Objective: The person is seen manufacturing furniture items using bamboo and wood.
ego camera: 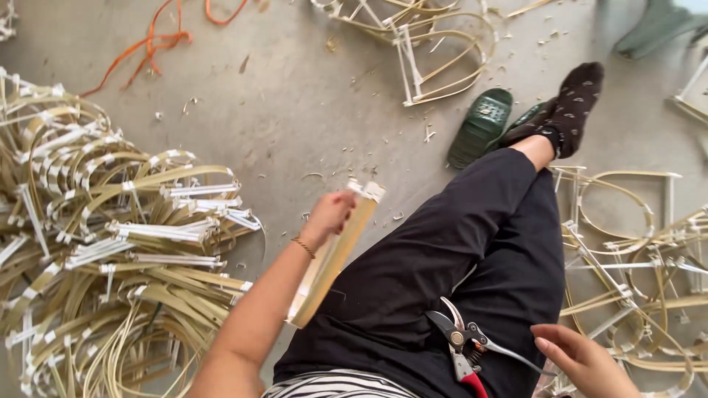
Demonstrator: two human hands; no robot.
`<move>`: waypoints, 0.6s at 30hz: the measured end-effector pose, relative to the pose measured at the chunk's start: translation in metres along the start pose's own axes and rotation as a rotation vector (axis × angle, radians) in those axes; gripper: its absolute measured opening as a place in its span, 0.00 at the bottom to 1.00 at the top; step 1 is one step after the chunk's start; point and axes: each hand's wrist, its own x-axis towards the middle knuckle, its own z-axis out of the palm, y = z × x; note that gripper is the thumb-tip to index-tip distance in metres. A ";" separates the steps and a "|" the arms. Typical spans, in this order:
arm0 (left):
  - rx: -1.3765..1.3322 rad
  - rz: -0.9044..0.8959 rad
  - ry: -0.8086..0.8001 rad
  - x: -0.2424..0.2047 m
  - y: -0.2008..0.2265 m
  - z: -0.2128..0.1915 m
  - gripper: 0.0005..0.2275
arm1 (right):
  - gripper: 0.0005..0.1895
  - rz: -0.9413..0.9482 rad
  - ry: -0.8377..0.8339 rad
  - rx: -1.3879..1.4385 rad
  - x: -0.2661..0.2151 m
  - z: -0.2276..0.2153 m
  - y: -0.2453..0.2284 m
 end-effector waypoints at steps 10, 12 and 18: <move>0.300 0.595 0.238 -0.016 0.065 0.139 0.17 | 0.37 -0.851 -0.127 1.118 -0.006 0.022 -0.162; 0.331 0.621 0.133 -0.033 0.085 0.138 0.17 | 0.32 -0.515 0.251 0.938 0.019 0.030 -0.099; 0.225 0.323 0.184 0.065 0.024 0.089 0.08 | 0.25 -0.121 0.520 0.871 0.059 0.056 0.006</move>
